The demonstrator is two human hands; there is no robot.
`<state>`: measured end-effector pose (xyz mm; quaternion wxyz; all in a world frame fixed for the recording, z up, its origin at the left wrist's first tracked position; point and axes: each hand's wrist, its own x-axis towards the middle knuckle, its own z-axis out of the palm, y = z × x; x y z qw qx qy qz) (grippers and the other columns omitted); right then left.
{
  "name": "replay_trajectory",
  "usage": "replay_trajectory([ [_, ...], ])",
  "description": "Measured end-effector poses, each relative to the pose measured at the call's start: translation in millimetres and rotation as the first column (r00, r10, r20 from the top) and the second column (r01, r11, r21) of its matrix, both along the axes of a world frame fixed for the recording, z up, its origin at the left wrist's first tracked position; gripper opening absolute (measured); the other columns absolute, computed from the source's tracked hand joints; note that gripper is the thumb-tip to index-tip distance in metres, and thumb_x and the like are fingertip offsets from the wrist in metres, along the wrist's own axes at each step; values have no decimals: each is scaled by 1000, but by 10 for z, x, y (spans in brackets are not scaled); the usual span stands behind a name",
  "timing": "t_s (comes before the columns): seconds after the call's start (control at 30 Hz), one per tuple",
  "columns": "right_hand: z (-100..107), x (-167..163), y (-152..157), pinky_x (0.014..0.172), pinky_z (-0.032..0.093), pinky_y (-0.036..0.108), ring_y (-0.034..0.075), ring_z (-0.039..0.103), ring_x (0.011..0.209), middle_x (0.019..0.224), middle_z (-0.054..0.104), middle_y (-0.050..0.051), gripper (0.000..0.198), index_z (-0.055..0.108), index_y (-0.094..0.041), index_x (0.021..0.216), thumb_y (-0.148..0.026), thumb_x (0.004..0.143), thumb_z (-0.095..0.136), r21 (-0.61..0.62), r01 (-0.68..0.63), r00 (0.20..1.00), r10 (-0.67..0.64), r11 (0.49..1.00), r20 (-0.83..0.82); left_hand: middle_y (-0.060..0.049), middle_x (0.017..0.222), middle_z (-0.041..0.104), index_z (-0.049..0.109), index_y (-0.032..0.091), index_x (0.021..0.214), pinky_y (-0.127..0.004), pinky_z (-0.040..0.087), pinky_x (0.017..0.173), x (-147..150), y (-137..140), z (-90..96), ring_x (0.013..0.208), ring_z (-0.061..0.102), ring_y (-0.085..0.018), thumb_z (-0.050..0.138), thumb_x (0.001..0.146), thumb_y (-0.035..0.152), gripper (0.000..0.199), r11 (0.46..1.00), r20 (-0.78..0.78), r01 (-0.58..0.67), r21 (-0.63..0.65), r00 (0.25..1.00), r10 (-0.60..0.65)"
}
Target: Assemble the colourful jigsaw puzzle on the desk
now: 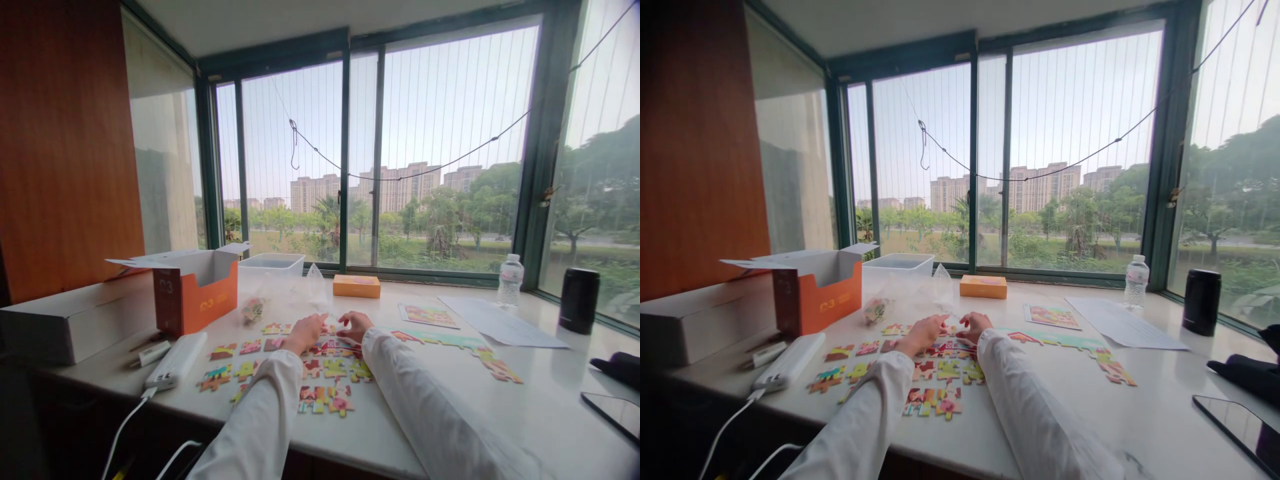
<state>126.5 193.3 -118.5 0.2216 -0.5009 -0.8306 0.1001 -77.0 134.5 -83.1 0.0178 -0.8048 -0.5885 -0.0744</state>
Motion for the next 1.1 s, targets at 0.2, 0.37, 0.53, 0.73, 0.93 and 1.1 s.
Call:
replay_trajectory([
  [0.2,-9,-104,145,86,46,29,21,66,98,104,73,1,47,74,-28,104,-51,64,82,-192,-9,998,-4,981,-68,-9,126,65,53,31,135,-37,49,93,-14,11,-34,113,63,-26,53,90,30,46,999,-13,-29,-28,1000,29],
  [0.37,36,-178,206,77,47,24,18,68,92,101,74,-1,48,75,-28,101,-48,58,86,-279,-35,996,12,960,-84,-8,127,65,50,32,139,-38,49,93,-8,1,-3,115,62,-27,51,89,25,50,999,-18,-34,-33,999,34],
  [0.53,51,-219,204,78,47,23,18,67,92,100,74,-2,51,75,-28,101,-46,55,88,-283,-50,992,16,958,-123,-9,123,64,47,32,141,-35,50,90,-15,-24,12,111,63,-26,47,90,22,52,1000,-45,-3,-22,999,2],
  [0.73,-42,-284,284,83,47,28,19,66,91,98,73,-1,51,75,-26,98,-45,53,88,-143,-137,971,104,980,-217,-12,131,56,37,29,148,-35,50,89,-45,-34,22,108,65,-26,40,89,13,62,1000,-69,17,18,997,-16],
  [0.93,81,-275,247,89,45,34,21,66,93,96,73,0,49,75,-26,93,-45,51,89,-5,-97,983,95,995,-157,-8,139,50,32,33,149,-30,50,89,-37,-71,96,110,65,-23,43,87,11,67,996,-28,33,77,999,-31],
  [1.1,299,-47,23,96,39,42,27,65,99,99,73,2,47,75,-24,89,-43,50,90,103,-60,985,75,993,-154,-5,145,48,27,36,151,-30,49,94,-84,-108,147,115,62,-24,55,91,30,67,980,28,110,165,993,-116],
])
